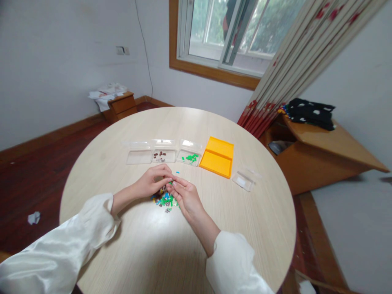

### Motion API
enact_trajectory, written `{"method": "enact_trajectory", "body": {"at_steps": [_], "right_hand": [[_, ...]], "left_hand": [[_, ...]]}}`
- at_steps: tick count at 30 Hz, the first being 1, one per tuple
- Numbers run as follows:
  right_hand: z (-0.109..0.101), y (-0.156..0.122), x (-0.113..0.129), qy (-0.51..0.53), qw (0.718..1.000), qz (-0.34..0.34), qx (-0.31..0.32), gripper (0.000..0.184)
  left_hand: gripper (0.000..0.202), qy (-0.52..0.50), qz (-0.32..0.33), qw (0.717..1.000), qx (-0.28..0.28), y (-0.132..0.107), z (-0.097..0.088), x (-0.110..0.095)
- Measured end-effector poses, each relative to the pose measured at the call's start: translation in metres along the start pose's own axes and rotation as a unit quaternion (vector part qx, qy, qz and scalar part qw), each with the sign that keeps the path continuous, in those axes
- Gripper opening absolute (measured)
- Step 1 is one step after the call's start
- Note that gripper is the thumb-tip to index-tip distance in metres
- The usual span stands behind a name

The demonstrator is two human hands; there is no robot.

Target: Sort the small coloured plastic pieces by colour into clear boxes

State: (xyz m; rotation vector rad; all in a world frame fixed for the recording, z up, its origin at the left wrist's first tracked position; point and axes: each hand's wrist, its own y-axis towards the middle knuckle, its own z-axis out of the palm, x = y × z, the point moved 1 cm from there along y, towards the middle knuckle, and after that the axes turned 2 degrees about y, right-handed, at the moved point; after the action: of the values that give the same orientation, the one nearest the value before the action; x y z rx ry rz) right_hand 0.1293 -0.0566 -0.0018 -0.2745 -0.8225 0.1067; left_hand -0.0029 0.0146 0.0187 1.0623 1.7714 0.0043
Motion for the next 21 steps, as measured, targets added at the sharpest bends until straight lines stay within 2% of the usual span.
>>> {"method": "enact_trajectory", "body": {"at_steps": [8, 14, 16, 18, 21], "right_hand": [[-0.005, 0.003, 0.002, -0.020, 1.000, -0.004, 0.006, 0.029], [-0.009, 0.004, 0.007, -0.040, 0.999, -0.011, -0.014, 0.028], [-0.013, 0.010, 0.015, -0.071, 0.996, -0.038, -0.032, 0.028], [-0.017, 0.020, 0.029, -0.121, 0.987, -0.094, -0.058, 0.030], [-0.023, 0.042, 0.054, -0.232, 0.948, -0.196, -0.094, 0.030]], "left_hand": [[0.021, -0.007, -0.019, 1.000, 0.003, -0.001, -0.002, -0.003], [0.024, 0.007, -0.032, 0.998, -0.051, 0.001, -0.005, -0.004], [0.023, 0.023, -0.048, 0.996, -0.066, 0.002, -0.006, -0.002], [0.022, 0.037, -0.059, 0.994, -0.079, 0.003, -0.006, 0.000], [0.021, 0.050, -0.072, 0.992, -0.095, 0.003, -0.006, 0.003]]}}
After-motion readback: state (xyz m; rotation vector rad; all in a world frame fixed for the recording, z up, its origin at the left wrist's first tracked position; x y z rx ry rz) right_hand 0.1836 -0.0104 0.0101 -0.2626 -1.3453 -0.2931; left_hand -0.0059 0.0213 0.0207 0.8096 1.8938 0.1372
